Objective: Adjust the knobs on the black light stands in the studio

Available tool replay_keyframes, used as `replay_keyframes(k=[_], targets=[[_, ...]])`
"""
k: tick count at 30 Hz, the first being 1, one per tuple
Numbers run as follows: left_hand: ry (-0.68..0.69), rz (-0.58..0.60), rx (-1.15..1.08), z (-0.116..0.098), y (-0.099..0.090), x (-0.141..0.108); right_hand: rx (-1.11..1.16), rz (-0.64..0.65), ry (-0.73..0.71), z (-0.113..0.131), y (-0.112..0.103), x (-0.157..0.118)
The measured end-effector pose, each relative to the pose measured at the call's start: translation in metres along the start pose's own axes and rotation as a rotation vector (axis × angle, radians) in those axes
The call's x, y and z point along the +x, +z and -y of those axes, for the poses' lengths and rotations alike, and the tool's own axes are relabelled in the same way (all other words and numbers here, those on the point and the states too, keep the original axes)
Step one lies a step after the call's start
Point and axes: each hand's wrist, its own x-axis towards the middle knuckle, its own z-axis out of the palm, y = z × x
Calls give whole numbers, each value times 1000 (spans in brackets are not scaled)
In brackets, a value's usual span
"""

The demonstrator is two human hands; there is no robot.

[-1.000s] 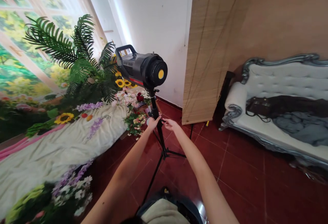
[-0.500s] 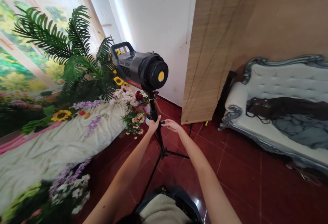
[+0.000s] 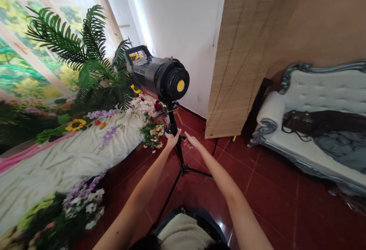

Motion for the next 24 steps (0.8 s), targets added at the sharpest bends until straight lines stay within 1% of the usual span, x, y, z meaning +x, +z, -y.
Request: replay_keyframes(k=[3, 6, 10, 12, 14, 17, 19, 21, 24], targets=[[-13, 13, 20, -1, 0, -1, 9, 54, 4, 5, -7, -5], [-42, 43, 29, -3, 0, -2, 108, 123, 20, 8, -11, -5], [-52, 32, 13, -2, 1, -2, 222, 149, 99, 12, -13, -4], [-64, 19, -1, 0, 2, -2, 225, 135, 95, 15, -12, -5], [-81, 14, -11, 4, 3, -2, 204, 83, 8, 18, -10, -7], [-88, 22, -8, 8, 3, -2, 160, 0, -247, 21, -4, -10], [-66, 5, 1, 10, 4, -2, 101, -43, -381, 20, 0, -14], [-48, -20, 2, 11, 4, -2, 22, -89, -452, 19, 2, -19], [-83, -12, -21, 13, 4, -3, -53, -161, -546, 25, 1, -30]])
